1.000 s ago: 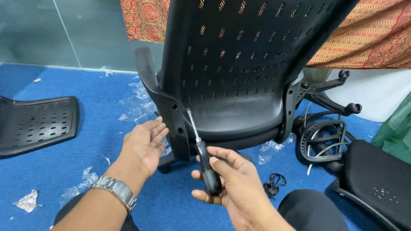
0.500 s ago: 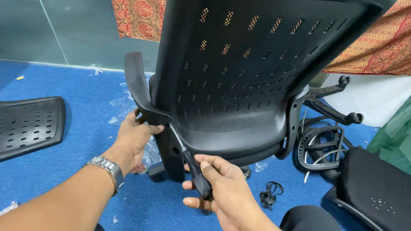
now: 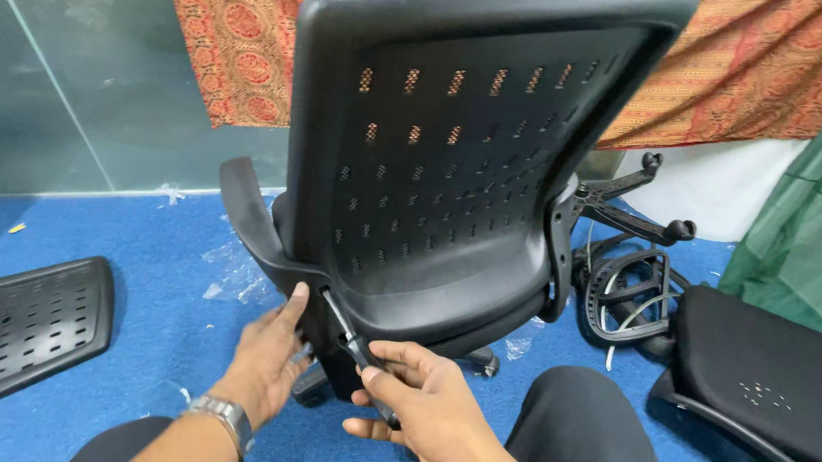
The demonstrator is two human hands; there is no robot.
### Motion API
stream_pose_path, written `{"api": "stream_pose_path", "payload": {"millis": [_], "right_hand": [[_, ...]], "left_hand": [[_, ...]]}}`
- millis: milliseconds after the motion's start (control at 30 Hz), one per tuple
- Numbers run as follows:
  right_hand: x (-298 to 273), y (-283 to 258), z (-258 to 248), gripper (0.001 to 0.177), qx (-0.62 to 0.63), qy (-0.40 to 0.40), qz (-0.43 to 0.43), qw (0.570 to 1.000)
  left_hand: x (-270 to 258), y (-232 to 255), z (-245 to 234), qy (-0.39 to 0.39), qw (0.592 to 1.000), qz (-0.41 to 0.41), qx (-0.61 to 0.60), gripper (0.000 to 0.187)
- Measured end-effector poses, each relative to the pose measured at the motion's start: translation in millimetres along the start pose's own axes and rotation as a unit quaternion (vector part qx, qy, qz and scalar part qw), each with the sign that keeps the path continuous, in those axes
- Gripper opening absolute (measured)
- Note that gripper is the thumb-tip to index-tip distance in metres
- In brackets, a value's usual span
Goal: The person uses a screwdriver to tighten screws on the underside of a black office chair backrest. The chair is positioned upright on the floor, and the person works on the left side of the backrest throughout the clip.
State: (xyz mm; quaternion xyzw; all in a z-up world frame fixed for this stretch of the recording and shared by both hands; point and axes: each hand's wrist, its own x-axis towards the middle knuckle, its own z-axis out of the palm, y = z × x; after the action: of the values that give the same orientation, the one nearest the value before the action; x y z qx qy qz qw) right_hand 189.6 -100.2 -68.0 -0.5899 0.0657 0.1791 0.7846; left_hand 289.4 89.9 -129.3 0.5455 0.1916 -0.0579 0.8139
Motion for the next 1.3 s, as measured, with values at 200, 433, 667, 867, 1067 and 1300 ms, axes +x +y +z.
{"api": "stream_pose_path", "payload": {"millis": [200, 433, 667, 867, 1067, 1300], "right_hand": [[-7.3, 5.3, -14.3, 0.050, 0.009, -0.021, -0.027, 0.999], [-4.0, -1.7, -26.4, 0.050, -0.009, -0.036, -0.039, 0.999], [-8.9, -9.7, -27.1, 0.043, -0.057, -0.024, -0.093, 0.994], [-14.9, -4.0, -13.3, 0.041, -0.057, -0.010, -0.106, 0.993], [-20.3, 8.6, -4.0, 0.044, -0.087, -0.005, -0.129, 0.988], [-27.4, 11.8, 8.0, 0.045, -0.149, 0.054, -0.144, 0.977]], "left_hand": [[-9.4, -27.3, 10.7, 0.060, 0.997, -0.037, 0.044, 0.089], [27.9, -53.7, 16.1, 0.162, 0.954, 0.100, 0.231, 0.091], [16.0, -54.3, 13.7, 0.258, 0.911, 0.133, 0.292, 0.093], [-11.8, -37.1, 4.3, 0.287, 0.910, 0.106, 0.279, 0.097], [-24.9, -29.5, -0.5, 0.285, 0.924, 0.082, 0.240, 0.099], [-27.5, -25.6, -0.5, 0.277, 0.929, 0.072, 0.233, 0.098]]}}
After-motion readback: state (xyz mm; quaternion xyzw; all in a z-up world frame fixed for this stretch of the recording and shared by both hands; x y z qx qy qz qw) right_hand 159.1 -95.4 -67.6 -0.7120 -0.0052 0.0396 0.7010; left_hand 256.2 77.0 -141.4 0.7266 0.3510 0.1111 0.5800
